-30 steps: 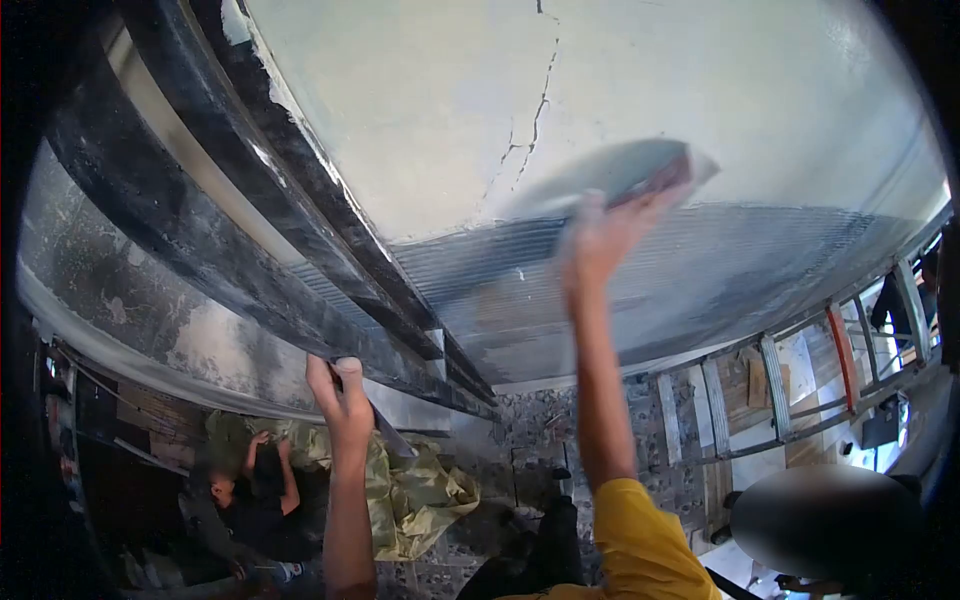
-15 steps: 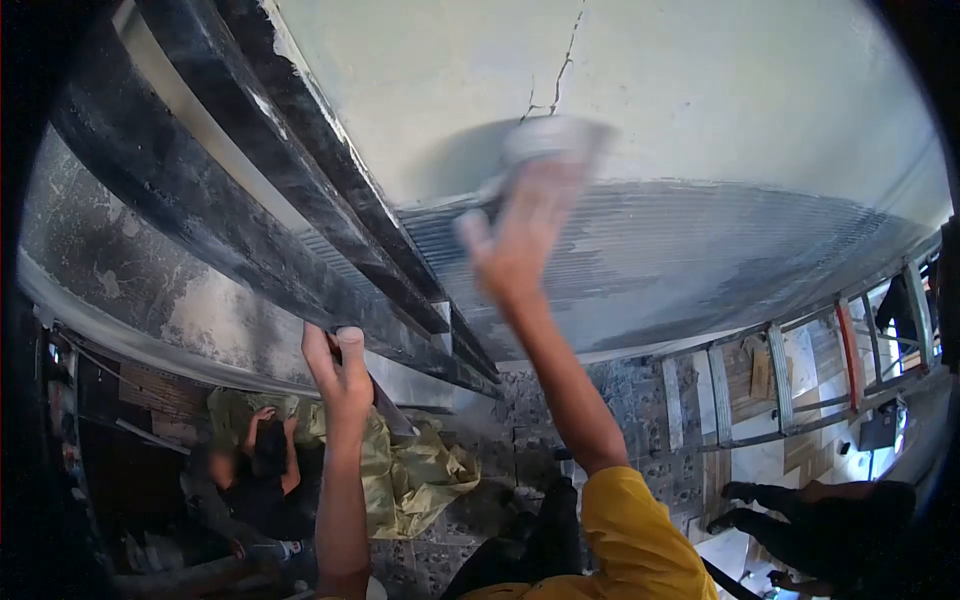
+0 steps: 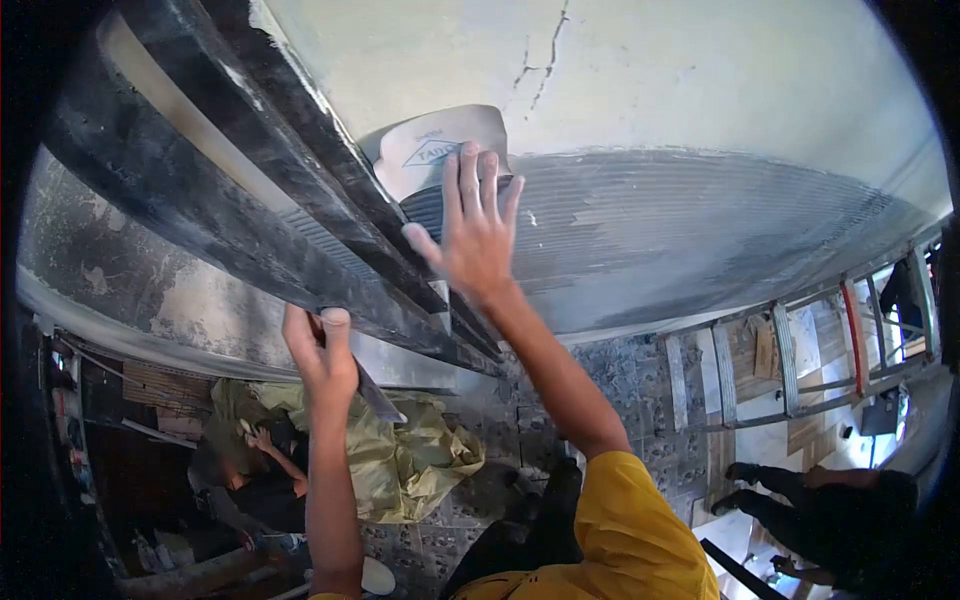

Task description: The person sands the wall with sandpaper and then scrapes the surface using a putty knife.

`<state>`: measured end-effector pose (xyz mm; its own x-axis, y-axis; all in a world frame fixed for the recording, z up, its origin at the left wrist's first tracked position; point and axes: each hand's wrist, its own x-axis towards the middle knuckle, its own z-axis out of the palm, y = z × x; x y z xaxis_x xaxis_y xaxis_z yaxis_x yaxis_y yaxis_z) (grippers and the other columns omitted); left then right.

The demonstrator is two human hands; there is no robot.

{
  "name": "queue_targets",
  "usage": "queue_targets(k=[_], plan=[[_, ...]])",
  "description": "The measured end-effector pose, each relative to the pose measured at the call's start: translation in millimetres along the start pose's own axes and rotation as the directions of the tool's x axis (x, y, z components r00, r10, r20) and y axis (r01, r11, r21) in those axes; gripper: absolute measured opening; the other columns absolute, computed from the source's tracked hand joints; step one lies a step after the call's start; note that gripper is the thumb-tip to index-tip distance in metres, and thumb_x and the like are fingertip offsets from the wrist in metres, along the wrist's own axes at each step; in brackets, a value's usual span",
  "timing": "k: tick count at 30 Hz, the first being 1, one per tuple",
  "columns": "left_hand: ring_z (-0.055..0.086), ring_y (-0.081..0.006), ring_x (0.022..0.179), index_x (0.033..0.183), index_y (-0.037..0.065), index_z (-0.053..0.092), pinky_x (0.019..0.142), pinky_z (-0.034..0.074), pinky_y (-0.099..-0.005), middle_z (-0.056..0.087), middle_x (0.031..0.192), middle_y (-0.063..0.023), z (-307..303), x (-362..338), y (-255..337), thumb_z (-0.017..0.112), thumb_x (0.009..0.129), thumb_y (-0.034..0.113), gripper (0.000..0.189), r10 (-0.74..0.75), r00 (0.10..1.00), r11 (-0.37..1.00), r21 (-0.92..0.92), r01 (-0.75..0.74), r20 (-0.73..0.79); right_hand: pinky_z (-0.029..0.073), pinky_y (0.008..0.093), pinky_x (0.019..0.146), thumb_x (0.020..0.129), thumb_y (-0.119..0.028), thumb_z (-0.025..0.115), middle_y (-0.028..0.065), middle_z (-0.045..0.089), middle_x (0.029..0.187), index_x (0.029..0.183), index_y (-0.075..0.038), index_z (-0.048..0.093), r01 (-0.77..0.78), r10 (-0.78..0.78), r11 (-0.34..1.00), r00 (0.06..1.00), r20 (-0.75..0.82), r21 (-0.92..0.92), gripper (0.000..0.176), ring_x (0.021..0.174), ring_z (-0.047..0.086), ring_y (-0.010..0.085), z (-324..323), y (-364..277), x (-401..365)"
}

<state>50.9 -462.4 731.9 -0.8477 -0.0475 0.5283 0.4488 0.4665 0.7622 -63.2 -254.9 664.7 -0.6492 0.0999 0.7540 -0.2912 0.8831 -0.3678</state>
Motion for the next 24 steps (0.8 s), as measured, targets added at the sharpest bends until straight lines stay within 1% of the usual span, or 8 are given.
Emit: queue_targets(k=[2,7,10,11,13,15,19,24], plan=[[0.036,-0.0037,0.062,0.121,0.004,0.051,0.052,0.028,-0.0236,0.041,0.079,0.0042,-0.4,2.9,-4.8,0.056,0.104,0.039,0.039,0.035,0.999,0.999,-0.009,-0.035,-0.005,0.006,0.067,0.119,0.094,-0.066,0.047,0.0105,0.023,0.167,0.158,-0.011,0.031,0.12,-0.111,0.989,0.989,0.099,-0.089,0.085,0.154,0.017,0.0318,-8.6,25.2,-2.9],[0.037,-0.0042,0.061,0.116,0.004,0.05,0.053,0.029,-0.0236,0.041,0.079,0.0044,6.6,-4.8,-18.7,0.054,0.104,0.04,0.038,0.036,0.993,0.999,0.02,-0.034,-0.115,-0.004,0.0627,0.12,0.097,-0.057,0.047,0.0249,0.019,0.164,0.156,0.003,0.027,-0.237,0.222,0.898,0.972,-0.083,-0.37,0.086,0.154,0.012,0.0403,-62.4,105.3,8.9],[0.037,-0.0044,0.064,0.121,0.005,0.049,0.054,0.03,-0.0241,0.04,0.08,0.0046,11.4,-4.2,-8.1,0.053,0.105,0.042,0.04,-0.009,0.995,0.995,-0.102,-0.001,-0.094,0.0,0.0643,0.12,0.096,-0.06,0.047,0.0352,0.016,0.161,0.148,0.015,0.029,-0.356,0.447,0.869,0.864,-0.234,0.344,0.093,0.148,0.012,0.0557,-22.9,38.6,23.1],[0.037,-0.0044,0.064,0.121,0.005,0.049,0.054,0.03,-0.0241,0.04,0.08,0.0046,11.6,-2.7,-4.8,0.053,0.105,0.042,0.04,-0.005,0.996,0.994,-0.105,-0.005,-0.093,0.004,0.0667,0.119,0.095,-0.064,0.046,0.0298,0.015,0.163,0.152,0.008,0.03,-0.094,0.106,0.993,0.978,-0.182,0.069,0.092,0.148,0.015,0.0533,-18.8,16.1,24.1],[0.045,-0.0099,0.077,0.12,-0.004,0.055,0.069,0.037,-0.0266,0.053,0.091,-0.0024,7.2,-2.3,-0.2,0.059,0.101,0.035,0.043,-0.059,0.993,0.991,-0.124,0.046,-0.103,0.006,0.0694,0.118,0.094,-0.066,0.046,0.0222,0.015,0.166,0.156,-0.002,0.029,0.026,-0.02,0.994,0.998,-0.057,0.106,0.091,0.149,0.022,0.047,-21.7,-3.6,23.1],[0.039,-0.0085,0.071,0.116,-0.003,0.056,0.063,0.033,-0.028,0.048,0.083,0.0,1.2,-3.3,-1.0,0.06,0.1,0.037,0.044,-0.111,0.992,0.992,-0.06,0.107,-0.064,0.007,0.0708,0.117,0.094,-0.066,0.047,0.0166,0.016,0.167,0.159,-0.009,0.027,0.206,-0.197,0.975,0.974,0.109,-0.088,0.088,0.151,0.023,0.0395,-30.2,31.5,26.3],[0.032,-0.008,0.067,0.109,-0.002,0.057,0.06,0.026,-0.0289,0.042,0.078,0.002,7.9,0.3,4.7,0.06,0.098,0.045,0.048,-0.106,0.99,0.993,-0.057,0.101,-0.093,0.002,0.0693,0.118,0.095,-0.064,0.049,0.0189,0.015,0.167,0.158,-0.003,0.025,-0.089,0.074,0.953,0.995,-0.063,-0.29,0.091,0.155,0.01,0.0357,-62.3,89.5,32.1],[0.031,-0.0088,0.066,0.101,-0.002,0.055,0.058,0.026,-0.0298,0.04,0.077,0.0011,5.5,-1.9,1.4,0.061,0.098,0.048,0.051,-0.086,0.993,0.994,-0.071,0.08,-0.077,-0.002,0.0621,0.121,0.092,-0.057,0.057,0.0263,0.017,0.164,0.156,0.004,0.023,-0.293,0.307,0.952,0.911,-0.277,0.091,0.094,0.153,0.01,0.0439,-27.2,36.2,36.8]])
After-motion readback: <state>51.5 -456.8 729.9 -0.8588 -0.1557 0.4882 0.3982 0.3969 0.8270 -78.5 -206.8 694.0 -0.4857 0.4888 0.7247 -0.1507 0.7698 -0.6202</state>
